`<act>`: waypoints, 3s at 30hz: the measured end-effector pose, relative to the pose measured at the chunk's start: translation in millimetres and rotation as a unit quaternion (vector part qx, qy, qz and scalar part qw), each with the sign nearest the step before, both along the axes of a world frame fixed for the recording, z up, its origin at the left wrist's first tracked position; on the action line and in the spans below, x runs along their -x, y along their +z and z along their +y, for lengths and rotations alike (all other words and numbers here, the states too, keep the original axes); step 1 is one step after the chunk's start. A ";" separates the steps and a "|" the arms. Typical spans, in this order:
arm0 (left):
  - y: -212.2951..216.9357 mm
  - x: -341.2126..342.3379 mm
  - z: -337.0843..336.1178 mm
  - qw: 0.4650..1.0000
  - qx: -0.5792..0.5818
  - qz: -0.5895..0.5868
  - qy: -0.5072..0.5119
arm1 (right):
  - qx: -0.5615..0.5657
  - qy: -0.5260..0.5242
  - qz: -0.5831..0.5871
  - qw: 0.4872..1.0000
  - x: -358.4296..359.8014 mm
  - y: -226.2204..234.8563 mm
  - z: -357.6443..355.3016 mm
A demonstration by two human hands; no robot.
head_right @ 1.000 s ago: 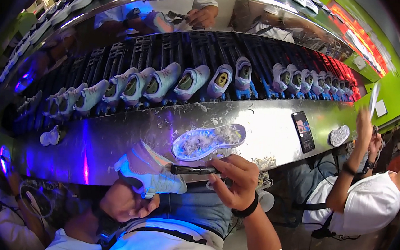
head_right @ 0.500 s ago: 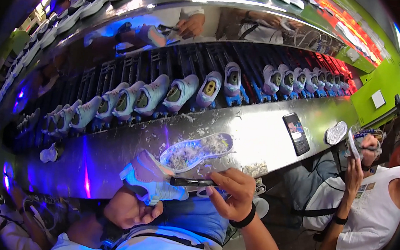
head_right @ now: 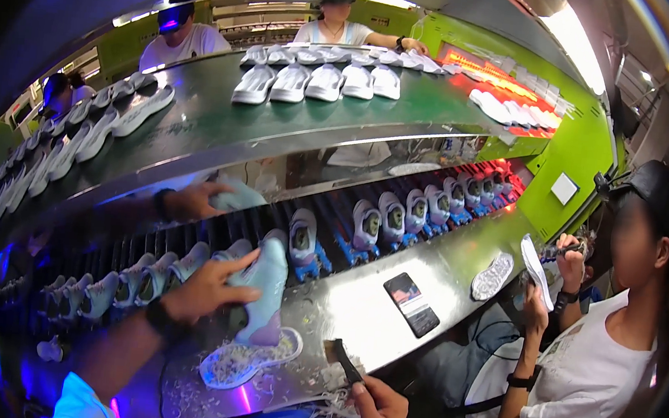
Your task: Apply components and inspect shoe soles on a factory production line.
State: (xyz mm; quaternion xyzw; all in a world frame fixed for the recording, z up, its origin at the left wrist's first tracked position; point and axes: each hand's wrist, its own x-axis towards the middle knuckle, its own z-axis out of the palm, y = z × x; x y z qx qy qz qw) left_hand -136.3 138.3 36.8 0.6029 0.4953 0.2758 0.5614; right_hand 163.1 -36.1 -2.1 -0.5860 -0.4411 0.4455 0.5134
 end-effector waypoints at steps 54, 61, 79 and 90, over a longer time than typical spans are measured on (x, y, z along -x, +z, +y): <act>-10.1 188.9 -265.3 0.885 -0.409 0.140 0.174 | -0.028 0.242 -0.061 0.968 184.9 23.1 -55.1; -29.5 208.4 -320.9 0.826 -0.498 0.233 0.121 | -0.128 0.247 -0.135 0.951 235.8 34.8 -71.3; -40.5 214.3 -319.5 0.801 -0.532 0.244 0.123 | -0.211 0.271 -0.197 0.919 249.7 12.4 -72.6; -42.1 222.5 -294.6 0.805 -0.517 0.247 0.153 | -0.112 0.347 -0.085 0.927 237.4 9.0 -85.1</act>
